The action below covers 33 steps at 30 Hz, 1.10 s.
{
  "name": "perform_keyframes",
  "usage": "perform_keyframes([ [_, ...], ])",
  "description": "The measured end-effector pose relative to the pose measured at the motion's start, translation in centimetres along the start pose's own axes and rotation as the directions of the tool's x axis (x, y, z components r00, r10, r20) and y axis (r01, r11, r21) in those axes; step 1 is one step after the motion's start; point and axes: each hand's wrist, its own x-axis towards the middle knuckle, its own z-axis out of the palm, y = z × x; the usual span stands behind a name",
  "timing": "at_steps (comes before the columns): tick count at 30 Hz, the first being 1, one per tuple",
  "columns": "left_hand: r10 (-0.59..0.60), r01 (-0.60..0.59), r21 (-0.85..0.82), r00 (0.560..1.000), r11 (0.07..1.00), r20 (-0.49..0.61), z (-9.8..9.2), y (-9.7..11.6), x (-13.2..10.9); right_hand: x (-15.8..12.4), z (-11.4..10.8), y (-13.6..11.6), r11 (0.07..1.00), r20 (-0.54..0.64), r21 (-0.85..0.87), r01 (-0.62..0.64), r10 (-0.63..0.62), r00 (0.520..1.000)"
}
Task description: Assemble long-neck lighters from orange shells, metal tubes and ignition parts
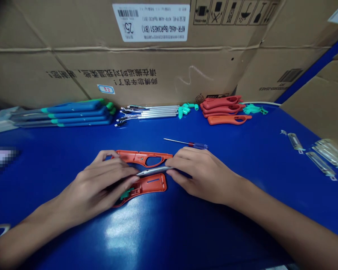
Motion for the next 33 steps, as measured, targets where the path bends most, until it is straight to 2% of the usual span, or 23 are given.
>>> perform_keyframes([
  [5, -0.020, 0.020, 0.018, 1.000, 1.000, 0.002, -0.17, 0.09, -0.04, -0.08, -0.51, 0.19, 0.999, 0.035, -0.017, -0.039, 0.039, 0.999],
  [18, -0.022, 0.022, 0.014, 1.000, 1.000, 0.005, 0.02, -0.18, -0.21, -0.14, -0.27, 0.13, 1.000, 0.040, -0.014, -0.013, 0.013, 0.999],
  [27, 0.096, -0.096, 0.072, 0.995, 0.993, 0.006, -0.01, 0.08, -0.10, 0.00, -0.29, 0.08, 1.000, 0.055, 0.000, -0.024, 0.024, 0.998],
  [33, 0.111, -0.110, 0.079, 0.994, 0.991, -0.016, 0.15, 0.00, 0.07, -0.17, -0.44, 0.07, 0.999, 0.044, -0.009, -0.034, 0.034, 0.998],
])
